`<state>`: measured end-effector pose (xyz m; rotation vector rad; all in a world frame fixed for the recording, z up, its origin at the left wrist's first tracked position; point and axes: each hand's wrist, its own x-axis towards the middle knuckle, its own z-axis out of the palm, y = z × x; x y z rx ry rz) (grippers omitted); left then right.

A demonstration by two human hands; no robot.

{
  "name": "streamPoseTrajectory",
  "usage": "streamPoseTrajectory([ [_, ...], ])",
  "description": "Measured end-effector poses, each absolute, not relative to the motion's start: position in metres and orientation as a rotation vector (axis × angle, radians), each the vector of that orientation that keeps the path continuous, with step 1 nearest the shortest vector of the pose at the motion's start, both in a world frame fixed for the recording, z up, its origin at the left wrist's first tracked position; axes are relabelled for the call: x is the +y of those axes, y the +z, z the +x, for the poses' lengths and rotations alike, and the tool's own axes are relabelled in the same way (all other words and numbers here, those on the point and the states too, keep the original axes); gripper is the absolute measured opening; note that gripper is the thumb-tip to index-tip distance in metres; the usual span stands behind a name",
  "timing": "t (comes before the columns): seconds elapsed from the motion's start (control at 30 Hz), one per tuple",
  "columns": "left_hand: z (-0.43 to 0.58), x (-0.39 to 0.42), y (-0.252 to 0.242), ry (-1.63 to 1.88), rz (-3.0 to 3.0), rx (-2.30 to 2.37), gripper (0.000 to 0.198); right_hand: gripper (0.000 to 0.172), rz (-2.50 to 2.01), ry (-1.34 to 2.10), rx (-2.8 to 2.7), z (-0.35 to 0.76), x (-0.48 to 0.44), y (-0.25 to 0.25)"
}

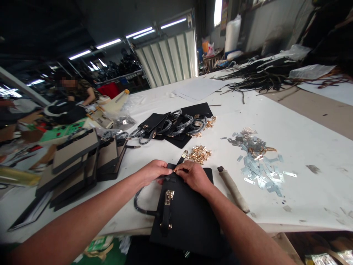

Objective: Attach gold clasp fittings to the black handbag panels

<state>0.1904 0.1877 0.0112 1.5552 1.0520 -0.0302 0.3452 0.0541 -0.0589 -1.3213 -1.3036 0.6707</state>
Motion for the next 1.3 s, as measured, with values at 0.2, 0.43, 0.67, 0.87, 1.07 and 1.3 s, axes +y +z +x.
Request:
streamPoseTrajectory([
  [0.2, 0.199, 0.182, 0.01, 0.017, 1.602, 1.124, 0.019, 0.012, -1.349, 0.566, -1.353, 0.346, 0.054, -0.056],
  [0.43, 0.195, 0.179, 0.017, 0.016, 1.632, 1.116, 0.017, 0.016, -1.411, 0.402, -1.491, 0.343, 0.053, -0.054],
  [0.67, 0.189, 0.177, 0.031, -0.008, 1.729, 1.069, 0.016, 0.017, -1.43, 0.357, -1.499, 0.337, 0.05, -0.052],
  [0.87, 0.183, 0.183, 0.047, 0.006, 1.732, 0.931, 0.016, 0.012, -1.301, 0.512, -1.265, 0.339, 0.053, -0.052],
  [1.07, 0.183, 0.185, 0.048, 0.003, 1.755, 0.889, 0.025, 0.015, -1.305, 0.566, -1.19, 0.339, 0.053, -0.053],
  [1.3, 0.185, 0.183, 0.046, 0.09, 1.673, 0.877, 0.03, 0.015, -1.293, 0.57, -1.194, 0.341, 0.053, -0.051],
])
